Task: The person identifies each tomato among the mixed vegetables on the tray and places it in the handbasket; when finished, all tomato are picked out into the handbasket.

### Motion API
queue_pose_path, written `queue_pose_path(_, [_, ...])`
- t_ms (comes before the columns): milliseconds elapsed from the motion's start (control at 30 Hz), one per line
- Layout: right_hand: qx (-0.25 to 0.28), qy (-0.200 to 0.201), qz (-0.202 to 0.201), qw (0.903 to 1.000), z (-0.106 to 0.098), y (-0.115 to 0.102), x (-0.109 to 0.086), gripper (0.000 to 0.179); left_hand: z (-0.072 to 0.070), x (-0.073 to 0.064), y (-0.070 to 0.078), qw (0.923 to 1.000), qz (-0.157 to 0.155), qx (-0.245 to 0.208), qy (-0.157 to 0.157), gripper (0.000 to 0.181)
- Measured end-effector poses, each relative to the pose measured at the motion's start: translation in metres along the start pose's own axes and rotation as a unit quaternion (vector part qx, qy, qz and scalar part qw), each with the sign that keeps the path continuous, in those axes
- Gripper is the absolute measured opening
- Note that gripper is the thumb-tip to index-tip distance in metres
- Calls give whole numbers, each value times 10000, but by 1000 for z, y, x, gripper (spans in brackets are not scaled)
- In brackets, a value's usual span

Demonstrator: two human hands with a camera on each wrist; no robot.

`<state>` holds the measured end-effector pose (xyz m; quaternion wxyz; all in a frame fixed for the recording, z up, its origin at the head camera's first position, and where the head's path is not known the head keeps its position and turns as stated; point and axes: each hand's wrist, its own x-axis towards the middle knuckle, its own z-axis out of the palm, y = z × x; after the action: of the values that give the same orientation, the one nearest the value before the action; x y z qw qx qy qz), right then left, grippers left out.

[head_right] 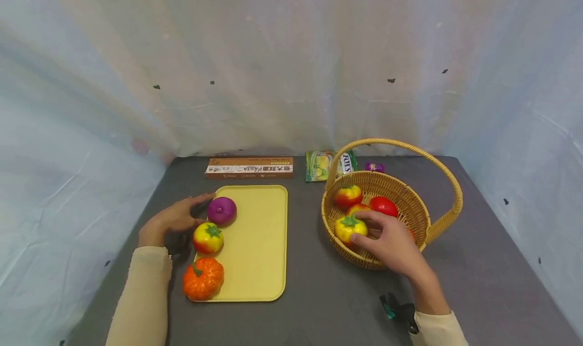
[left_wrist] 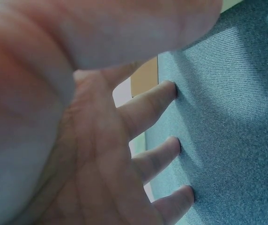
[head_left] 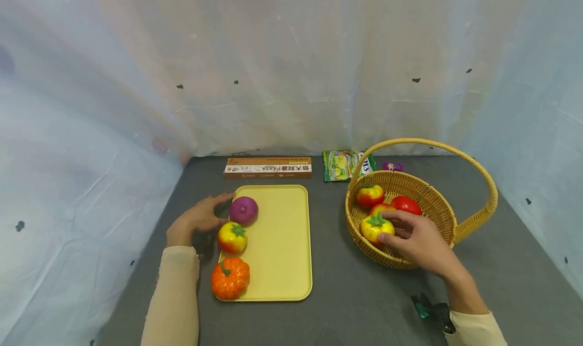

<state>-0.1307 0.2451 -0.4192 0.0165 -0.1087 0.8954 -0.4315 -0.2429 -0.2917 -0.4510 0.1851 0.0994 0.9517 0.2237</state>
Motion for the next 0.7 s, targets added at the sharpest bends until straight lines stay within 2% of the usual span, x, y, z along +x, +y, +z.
queue_pose_path(200, [-292,218,-63,9993,11,-3,18,49,-1,-1,-1,10000,-5,3,55,83])
queue_pose_path(367, [-1274,398,32,9910,12,-6,15,58,1,-1,0,10000,18,-60,36,82])
queue_pose_path(467, [-1652,541,89,9847,7,-11,8,60,1,-2,1,10000,-14,-44,7,83])
queue_pose_path(567, [-1753,636,85,9824,1,-14,2,59,0,-2,2,10000,-13,-11,-5,83])
queue_pose_path(700, [-1607,640,-18,9849,-3,-18,-4,56,0,-3,1,10000,-12,-19,-17,82])
